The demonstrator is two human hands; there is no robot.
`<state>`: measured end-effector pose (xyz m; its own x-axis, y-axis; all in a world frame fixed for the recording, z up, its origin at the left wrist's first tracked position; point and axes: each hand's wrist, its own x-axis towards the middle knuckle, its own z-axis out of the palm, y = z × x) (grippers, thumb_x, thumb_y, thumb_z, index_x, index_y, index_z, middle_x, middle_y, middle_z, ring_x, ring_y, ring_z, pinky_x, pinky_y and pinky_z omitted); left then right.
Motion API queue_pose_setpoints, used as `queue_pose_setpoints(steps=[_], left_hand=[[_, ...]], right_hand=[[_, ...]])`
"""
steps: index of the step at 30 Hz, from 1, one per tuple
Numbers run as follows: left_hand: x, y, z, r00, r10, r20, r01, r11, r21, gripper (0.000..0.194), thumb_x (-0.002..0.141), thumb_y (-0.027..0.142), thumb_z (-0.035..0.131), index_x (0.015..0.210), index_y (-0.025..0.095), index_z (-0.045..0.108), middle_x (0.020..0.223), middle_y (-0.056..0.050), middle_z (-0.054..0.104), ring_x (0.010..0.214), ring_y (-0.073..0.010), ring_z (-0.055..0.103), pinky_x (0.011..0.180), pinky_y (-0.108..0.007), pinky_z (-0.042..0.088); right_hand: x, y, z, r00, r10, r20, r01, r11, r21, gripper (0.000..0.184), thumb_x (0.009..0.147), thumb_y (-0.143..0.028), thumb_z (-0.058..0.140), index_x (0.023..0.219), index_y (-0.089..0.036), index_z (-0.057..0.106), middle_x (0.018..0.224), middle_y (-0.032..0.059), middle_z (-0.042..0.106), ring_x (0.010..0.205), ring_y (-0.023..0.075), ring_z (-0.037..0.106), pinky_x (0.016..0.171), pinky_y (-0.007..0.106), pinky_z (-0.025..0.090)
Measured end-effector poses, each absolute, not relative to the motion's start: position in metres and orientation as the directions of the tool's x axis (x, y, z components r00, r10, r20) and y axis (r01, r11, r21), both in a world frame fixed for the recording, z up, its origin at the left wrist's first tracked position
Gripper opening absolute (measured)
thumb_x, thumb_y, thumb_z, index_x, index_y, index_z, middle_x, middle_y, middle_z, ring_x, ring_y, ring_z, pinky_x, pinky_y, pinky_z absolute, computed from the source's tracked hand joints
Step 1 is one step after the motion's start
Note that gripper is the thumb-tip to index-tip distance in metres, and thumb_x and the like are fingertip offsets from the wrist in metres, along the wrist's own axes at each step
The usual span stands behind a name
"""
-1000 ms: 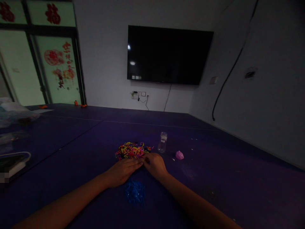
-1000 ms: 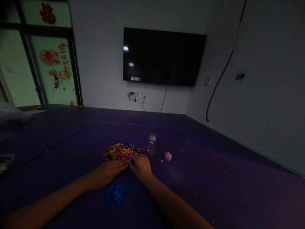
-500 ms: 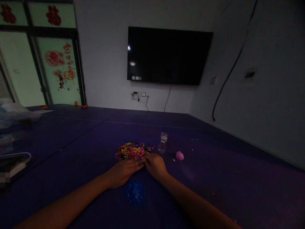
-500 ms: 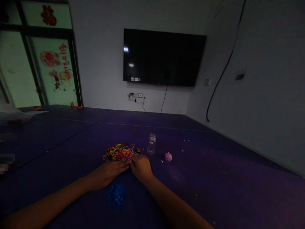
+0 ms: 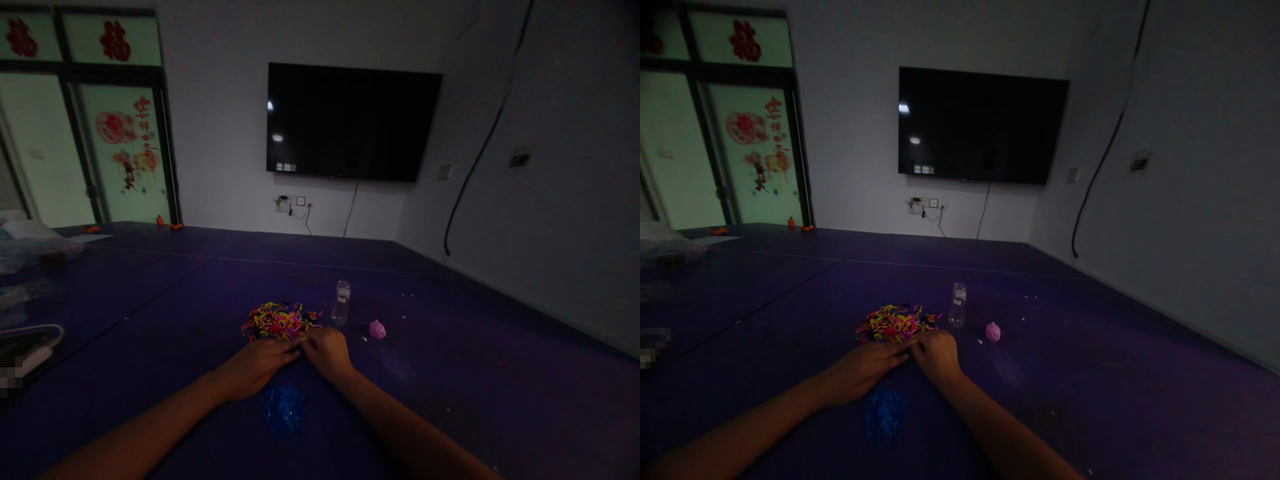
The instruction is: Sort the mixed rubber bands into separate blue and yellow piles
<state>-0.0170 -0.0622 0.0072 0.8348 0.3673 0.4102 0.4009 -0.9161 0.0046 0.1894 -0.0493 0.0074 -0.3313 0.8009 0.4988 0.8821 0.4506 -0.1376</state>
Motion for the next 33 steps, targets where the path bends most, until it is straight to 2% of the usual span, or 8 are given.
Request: queue_pose_setpoints(steps=[5,11,14,17,19,23,28,33], left_hand=[[-0.017,-0.064,0.01,0.833,0.37,0.412,0.402,-0.916,0.011,0.046,0.089,0.011,0.037,0.133,0.023,0.038,0.138,-0.007,0.041,0.12,-0.0215,0.045,0.096,-0.039,0.042],[-0.015,-0.065,0.013,0.799,0.425,0.425,0.443,-0.894,0.062,0.04,0.09,0.015,0.038,0.129,0.023,0.044,0.133,-0.006,0.048,0.12,-0.0198,0.046,0.097,-0.038,0.04],[-0.016,-0.064,0.012,0.791,0.453,0.411,0.467,-0.881,0.072,0.036,0.091,0.019,0.04,0.125,0.023,0.048,0.13,-0.007,0.051,0.117,-0.021,0.048,0.096,-0.039,0.04],[-0.017,-0.063,0.011,0.768,0.489,0.413,0.504,-0.86,0.081,0.032,0.091,0.023,0.042,0.121,0.022,0.052,0.121,-0.008,0.057,0.111,-0.0219,0.051,0.094,-0.041,0.04],[-0.018,-0.063,0.011,0.741,0.51,0.437,0.53,-0.844,0.086,0.03,0.091,0.024,0.042,0.118,0.021,0.055,0.115,-0.008,0.06,0.108,-0.022,0.053,0.092,-0.041,0.041],[-0.018,-0.062,0.009,0.7,0.525,0.484,0.559,-0.825,0.087,0.028,0.091,0.025,0.042,0.113,0.02,0.057,0.111,-0.008,0.062,0.106,-0.022,0.053,0.091,-0.041,0.042],[-0.016,-0.062,0.008,0.704,0.518,0.485,0.549,-0.831,0.091,0.027,0.091,0.022,0.041,0.112,0.019,0.058,0.109,-0.008,0.062,0.105,-0.0217,0.053,0.09,-0.04,0.043],[-0.015,-0.063,0.012,0.753,0.504,0.423,0.517,-0.851,0.094,0.029,0.091,0.021,0.041,0.117,0.02,0.054,0.111,-0.008,0.061,0.105,-0.0208,0.053,0.092,-0.038,0.042]], right_hand=[[0.19,-0.047,0.007,-0.268,0.818,0.509,0.897,0.405,-0.178,0.019,0.079,-0.019,0.049,0.065,-0.02,0.062,0.069,0.0016,0.067,0.065,0.0142,0.06,0.054,0.022,0.031],[0.193,-0.042,0.006,-0.138,0.837,0.53,0.871,0.357,-0.337,0.021,0.081,-0.017,0.047,0.073,-0.021,0.067,0.071,0.0007,0.068,0.065,0.0141,0.061,0.054,0.021,0.036],[0.195,-0.038,0.005,-0.229,0.824,0.518,0.784,0.471,-0.404,0.023,0.079,-0.012,0.05,0.082,-0.023,0.069,0.084,0.0002,0.069,0.077,0.0142,0.063,0.065,0.021,0.042],[0.196,-0.035,0.004,-0.368,0.777,0.511,0.687,0.598,-0.414,0.024,0.076,-0.008,0.053,0.08,-0.024,0.07,0.092,-0.0005,0.069,0.086,0.0146,0.062,0.078,0.024,0.043],[0.198,-0.034,0.002,-0.392,0.761,0.517,0.665,0.623,-0.413,0.023,0.076,-0.008,0.055,0.078,-0.024,0.071,0.094,-0.0005,0.068,0.089,0.015,0.06,0.082,0.026,0.043],[0.204,-0.036,0.001,-0.402,0.769,0.496,0.702,0.607,-0.372,0.022,0.075,-0.01,0.058,0.081,-0.026,0.071,0.099,-0.0004,0.067,0.094,0.0162,0.058,0.084,0.028,0.041],[0.203,-0.042,0.007,-0.481,0.773,0.415,0.762,0.602,-0.24,0.027,0.079,-0.01,0.053,0.091,-0.028,0.069,0.104,-0.0009,0.065,0.099,0.0183,0.054,0.087,0.031,0.037],[0.196,-0.046,0.014,-0.478,0.793,0.378,0.831,0.547,-0.099,0.022,0.082,-0.011,0.048,0.09,-0.021,0.067,0.096,0.0053,0.066,0.097,0.0206,0.053,0.084,0.031,0.036]])
